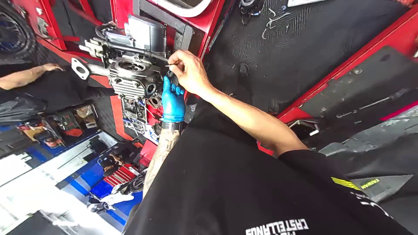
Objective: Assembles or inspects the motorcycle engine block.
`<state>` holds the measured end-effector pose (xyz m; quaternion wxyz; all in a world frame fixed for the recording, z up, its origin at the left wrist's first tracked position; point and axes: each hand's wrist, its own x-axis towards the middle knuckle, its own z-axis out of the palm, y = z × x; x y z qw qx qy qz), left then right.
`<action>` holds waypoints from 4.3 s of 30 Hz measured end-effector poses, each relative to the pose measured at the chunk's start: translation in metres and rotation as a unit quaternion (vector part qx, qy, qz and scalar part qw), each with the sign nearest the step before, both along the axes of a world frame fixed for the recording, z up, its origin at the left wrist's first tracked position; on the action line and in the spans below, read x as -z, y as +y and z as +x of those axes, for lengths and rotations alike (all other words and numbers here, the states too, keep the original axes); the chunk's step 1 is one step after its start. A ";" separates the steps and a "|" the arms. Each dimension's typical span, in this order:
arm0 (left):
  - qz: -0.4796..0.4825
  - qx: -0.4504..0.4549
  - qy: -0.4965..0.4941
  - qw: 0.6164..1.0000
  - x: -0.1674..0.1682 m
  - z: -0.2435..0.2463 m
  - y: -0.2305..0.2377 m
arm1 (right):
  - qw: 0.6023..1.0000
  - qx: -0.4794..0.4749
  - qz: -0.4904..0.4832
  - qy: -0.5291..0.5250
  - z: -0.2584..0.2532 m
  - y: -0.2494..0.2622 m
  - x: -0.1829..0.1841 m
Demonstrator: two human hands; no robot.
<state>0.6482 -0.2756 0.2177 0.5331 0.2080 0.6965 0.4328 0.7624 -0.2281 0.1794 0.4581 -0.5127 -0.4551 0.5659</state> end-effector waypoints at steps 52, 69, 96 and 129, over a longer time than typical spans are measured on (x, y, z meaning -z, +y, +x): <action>0.102 -0.034 -0.260 0.960 -0.007 -0.021 0.003 | 0.973 0.038 0.201 -0.110 -0.048 -0.018 -0.011; 0.118 -0.012 -0.305 0.945 0.032 -0.039 0.000 | 0.962 0.019 0.248 -0.112 -0.052 -0.013 -0.009; 0.118 -0.005 -0.383 0.916 0.043 -0.048 0.002 | 0.941 -0.047 0.297 -0.156 -0.034 -0.002 0.001; 0.113 -0.014 -0.370 0.922 0.042 -0.054 0.002 | 0.964 -0.028 0.259 -0.058 -0.042 -0.007 0.007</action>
